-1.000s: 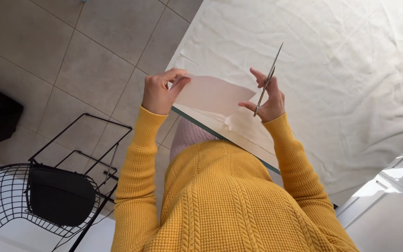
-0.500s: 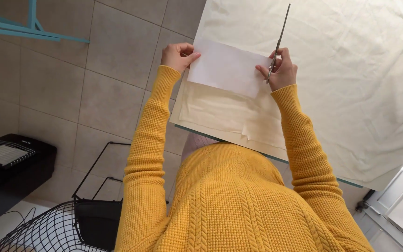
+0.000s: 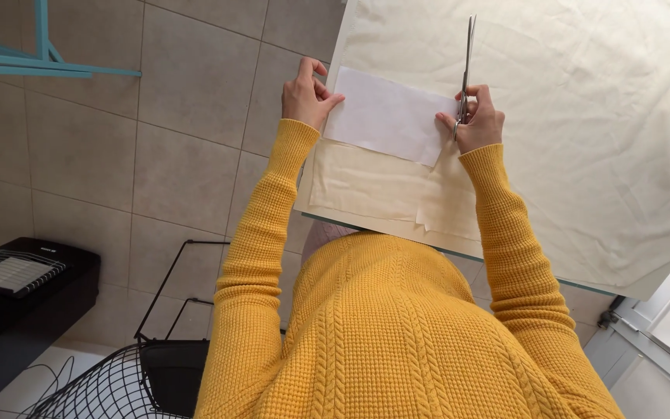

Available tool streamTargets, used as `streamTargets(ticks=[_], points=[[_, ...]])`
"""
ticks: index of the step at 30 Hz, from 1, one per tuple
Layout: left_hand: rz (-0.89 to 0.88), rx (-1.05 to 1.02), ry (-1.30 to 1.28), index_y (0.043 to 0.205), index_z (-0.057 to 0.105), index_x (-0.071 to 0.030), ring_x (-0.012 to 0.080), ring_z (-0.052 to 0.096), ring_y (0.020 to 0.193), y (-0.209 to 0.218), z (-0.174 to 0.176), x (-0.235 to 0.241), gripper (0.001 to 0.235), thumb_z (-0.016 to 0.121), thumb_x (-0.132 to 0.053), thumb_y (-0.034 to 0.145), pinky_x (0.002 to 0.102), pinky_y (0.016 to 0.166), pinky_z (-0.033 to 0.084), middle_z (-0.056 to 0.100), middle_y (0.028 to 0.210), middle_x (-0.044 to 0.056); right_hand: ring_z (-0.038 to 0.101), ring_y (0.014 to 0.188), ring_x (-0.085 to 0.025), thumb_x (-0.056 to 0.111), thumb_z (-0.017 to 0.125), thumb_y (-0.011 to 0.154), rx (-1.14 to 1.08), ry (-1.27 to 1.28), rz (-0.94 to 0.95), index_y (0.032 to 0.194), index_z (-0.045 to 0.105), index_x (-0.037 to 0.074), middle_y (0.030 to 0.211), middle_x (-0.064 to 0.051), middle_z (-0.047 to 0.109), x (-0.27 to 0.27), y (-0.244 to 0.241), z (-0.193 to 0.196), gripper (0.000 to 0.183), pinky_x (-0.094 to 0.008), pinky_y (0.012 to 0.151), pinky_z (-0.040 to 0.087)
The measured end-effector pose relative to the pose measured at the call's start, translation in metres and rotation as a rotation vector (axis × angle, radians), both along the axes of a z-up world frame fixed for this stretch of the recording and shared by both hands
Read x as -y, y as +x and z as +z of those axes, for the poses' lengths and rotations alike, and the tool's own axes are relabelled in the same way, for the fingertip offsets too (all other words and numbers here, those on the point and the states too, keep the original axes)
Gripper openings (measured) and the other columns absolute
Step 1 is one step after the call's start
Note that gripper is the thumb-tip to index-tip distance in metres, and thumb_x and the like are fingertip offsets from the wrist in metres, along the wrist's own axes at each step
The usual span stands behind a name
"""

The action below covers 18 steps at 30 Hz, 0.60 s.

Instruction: The person places a paper template on a large piece of white fabric laid out on a table. They then use scissors to cut the fabric along the edges of the template, creating a rectangular piece.

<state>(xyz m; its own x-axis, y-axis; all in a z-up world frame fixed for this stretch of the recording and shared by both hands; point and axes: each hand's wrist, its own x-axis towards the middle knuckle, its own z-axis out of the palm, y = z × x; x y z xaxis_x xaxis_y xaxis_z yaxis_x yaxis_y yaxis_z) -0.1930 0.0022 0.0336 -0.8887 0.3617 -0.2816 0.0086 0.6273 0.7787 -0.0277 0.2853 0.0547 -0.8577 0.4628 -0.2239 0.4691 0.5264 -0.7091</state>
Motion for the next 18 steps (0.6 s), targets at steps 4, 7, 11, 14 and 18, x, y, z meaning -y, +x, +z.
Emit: streamTargets(ticks=[4, 7, 11, 14, 18], points=[[0.000, -0.019, -0.010, 0.105, 0.051, -0.010, 0.0179, 0.074, 0.066, -0.0010, -0.0004, -0.0017, 0.052, 0.093, -0.013, 0.073, 0.032, 0.069, 0.060, 0.073, 0.071, 0.004, 0.063, 0.061, -0.010, 0.016, 0.094, 0.083, 0.012, 0.011, 0.001, 0.112, 0.055, 0.005, 0.077, -0.004, 0.071, -0.0023, -0.0011, -0.0022, 0.050, -0.026, 0.053, 0.051], [-0.013, -0.025, -0.028, 0.105, 0.051, -0.010, 0.0182, 0.074, 0.065, -0.0022, -0.0025, -0.0022, 0.052, 0.092, -0.013, 0.073, 0.032, 0.069, 0.060, 0.073, 0.070, 0.005, 0.065, 0.061, -0.011, 0.017, 0.094, 0.082, 0.035, 0.028, 0.007, 0.113, 0.056, 0.005, 0.077, -0.005, 0.072, -0.0024, -0.0015, -0.0051, 0.050, -0.026, 0.053, 0.052], [-0.024, -0.040, -0.041, 0.105, 0.051, -0.010, 0.0181, 0.073, 0.065, 0.0000, 0.0007, -0.0033, 0.052, 0.092, -0.012, 0.073, 0.033, 0.069, 0.060, 0.072, 0.069, 0.005, 0.066, 0.062, -0.012, 0.017, 0.094, 0.082, 0.032, 0.051, 0.016, 0.113, 0.056, 0.004, 0.078, -0.006, 0.072, -0.0010, -0.0002, -0.0035, 0.051, -0.027, 0.054, 0.053], [-0.024, -0.066, -0.039, 0.104, 0.052, -0.010, 0.0181, 0.071, 0.063, -0.0001, 0.0008, -0.0024, 0.051, 0.093, -0.012, 0.073, 0.033, 0.068, 0.059, 0.070, 0.068, 0.004, 0.067, 0.064, -0.013, 0.017, 0.094, 0.082, 0.023, 0.058, 0.029, 0.113, 0.056, 0.003, 0.080, -0.007, 0.073, -0.0006, -0.0020, -0.0037, 0.051, -0.027, 0.054, 0.055], [-0.025, -0.074, -0.028, 0.101, 0.053, -0.009, 0.0164, 0.067, 0.060, -0.0005, 0.0003, -0.0015, 0.050, 0.093, -0.011, 0.072, 0.033, 0.064, 0.058, 0.065, 0.065, 0.002, 0.068, 0.064, -0.013, 0.018, 0.094, 0.082, 0.035, 0.045, 0.025, 0.113, 0.056, 0.003, 0.080, -0.007, 0.073, -0.0008, -0.0017, -0.0069, 0.051, -0.026, 0.055, 0.055]])
